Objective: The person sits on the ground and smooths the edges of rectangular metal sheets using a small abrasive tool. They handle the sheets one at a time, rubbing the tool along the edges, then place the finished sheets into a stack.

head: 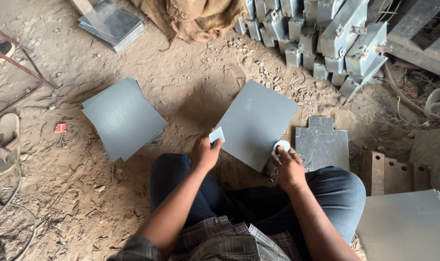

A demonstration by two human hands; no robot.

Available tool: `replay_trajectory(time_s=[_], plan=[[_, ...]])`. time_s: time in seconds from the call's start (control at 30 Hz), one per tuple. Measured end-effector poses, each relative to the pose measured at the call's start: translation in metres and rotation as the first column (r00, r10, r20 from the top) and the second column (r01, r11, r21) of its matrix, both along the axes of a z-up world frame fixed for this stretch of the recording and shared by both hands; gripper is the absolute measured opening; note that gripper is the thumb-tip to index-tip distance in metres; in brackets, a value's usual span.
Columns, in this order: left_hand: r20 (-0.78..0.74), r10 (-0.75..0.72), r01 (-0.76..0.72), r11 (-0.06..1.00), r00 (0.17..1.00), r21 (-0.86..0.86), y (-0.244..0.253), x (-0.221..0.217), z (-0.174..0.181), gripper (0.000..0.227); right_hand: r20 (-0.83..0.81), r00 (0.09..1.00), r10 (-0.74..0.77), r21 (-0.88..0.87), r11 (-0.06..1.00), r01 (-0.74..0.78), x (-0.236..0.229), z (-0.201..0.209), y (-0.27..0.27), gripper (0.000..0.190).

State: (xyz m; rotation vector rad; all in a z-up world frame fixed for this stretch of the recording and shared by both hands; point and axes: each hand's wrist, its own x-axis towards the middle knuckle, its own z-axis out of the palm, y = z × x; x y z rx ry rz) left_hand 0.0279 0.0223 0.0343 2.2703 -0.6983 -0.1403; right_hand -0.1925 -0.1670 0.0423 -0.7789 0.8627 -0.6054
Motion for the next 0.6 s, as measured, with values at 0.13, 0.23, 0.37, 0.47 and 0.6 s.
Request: replay_trajectory(time_s=[0.13,0.23,0.37,0.47,0.6], plan=[[-0.146,0.062,-0.082,0.987,0.987,-0.138,0.012,-0.022,-0.013,0.042,0.274,0.961,-0.033,-0.104,0.993,0.064,0.010,-0.016,-0.020,0.018],[-0.314,0.113,-0.212,0.929,0.943,-0.303,0.011,-0.026,-0.022,0.034,0.221,0.974,-0.039,-0.241,0.966,0.093,0.010,-0.024,-0.022,0.017],[-0.588,-0.046,-0.297,0.830,0.808,-0.473,0.011,-0.020,-0.030,0.022,-0.090,0.987,-0.133,-0.190,0.975,0.114,0.000,-0.024,-0.017,0.025],[-0.636,-0.073,-0.292,0.844,0.768,-0.449,0.011,-0.016,-0.024,0.019,-0.216,0.968,-0.131,-0.099,0.989,0.112,-0.005,-0.016,-0.011,0.031],[-0.698,-0.028,-0.319,0.875,0.716,-0.363,0.010,-0.018,-0.008,0.023,-0.276,0.955,-0.104,-0.145,0.987,0.065,-0.007,-0.011,-0.001,0.033]])
